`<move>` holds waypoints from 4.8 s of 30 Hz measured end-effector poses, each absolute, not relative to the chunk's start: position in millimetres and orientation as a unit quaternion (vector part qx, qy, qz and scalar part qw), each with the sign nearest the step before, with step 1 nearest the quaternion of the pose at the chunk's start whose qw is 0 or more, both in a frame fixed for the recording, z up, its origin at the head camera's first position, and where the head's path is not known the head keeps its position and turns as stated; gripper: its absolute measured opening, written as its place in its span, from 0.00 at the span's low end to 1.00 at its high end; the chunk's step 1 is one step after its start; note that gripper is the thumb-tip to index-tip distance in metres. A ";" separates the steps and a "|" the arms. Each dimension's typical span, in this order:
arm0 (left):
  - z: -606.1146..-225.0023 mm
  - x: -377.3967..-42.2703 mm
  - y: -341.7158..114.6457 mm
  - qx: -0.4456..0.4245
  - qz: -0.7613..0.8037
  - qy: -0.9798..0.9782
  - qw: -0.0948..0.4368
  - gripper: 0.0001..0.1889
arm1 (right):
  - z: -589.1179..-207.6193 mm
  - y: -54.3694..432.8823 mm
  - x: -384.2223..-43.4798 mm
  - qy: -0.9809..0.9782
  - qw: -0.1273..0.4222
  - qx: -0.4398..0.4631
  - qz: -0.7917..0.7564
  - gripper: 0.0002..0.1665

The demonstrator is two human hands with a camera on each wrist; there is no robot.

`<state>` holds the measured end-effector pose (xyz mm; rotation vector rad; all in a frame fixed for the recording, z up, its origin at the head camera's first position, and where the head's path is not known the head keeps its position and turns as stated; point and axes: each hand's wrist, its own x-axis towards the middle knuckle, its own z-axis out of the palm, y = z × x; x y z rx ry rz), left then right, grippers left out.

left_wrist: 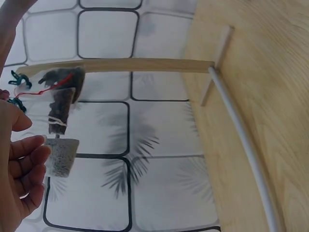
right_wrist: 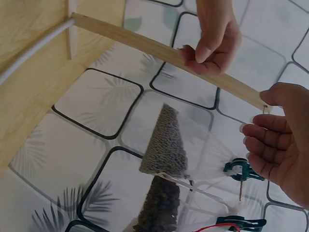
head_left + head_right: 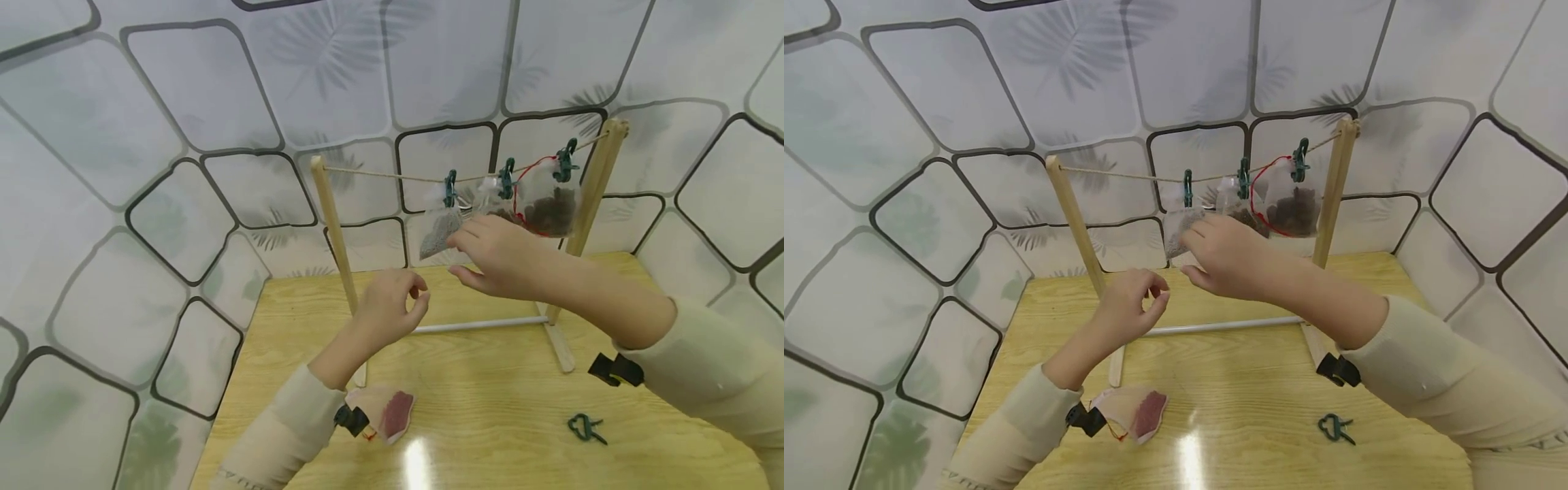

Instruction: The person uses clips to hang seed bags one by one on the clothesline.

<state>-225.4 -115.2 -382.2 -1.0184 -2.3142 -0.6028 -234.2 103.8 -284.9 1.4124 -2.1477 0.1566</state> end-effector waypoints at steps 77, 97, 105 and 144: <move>-581.0 -145.0 -247.9 -0.106 -0.201 -0.969 -0.100 0.15 | -565.1 306.7 -150.4 -0.908 -0.106 0.405 -0.004 0.23; -586.5 -173.7 -214.0 -0.218 -0.221 -0.949 0.059 0.07 | -579.6 222.4 -176.8 -0.876 0.026 0.480 -0.025 0.19; -591.3 -176.2 -208.3 -0.166 -0.240 -0.956 0.029 0.10 | -578.1 219.8 -177.6 -0.893 -0.006 0.449 0.000 0.27; -595.9 -160.6 -214.3 -0.081 -0.338 -0.937 -0.027 0.14 | -600.3 233.7 -161.1 -0.891 0.108 0.384 0.217 0.22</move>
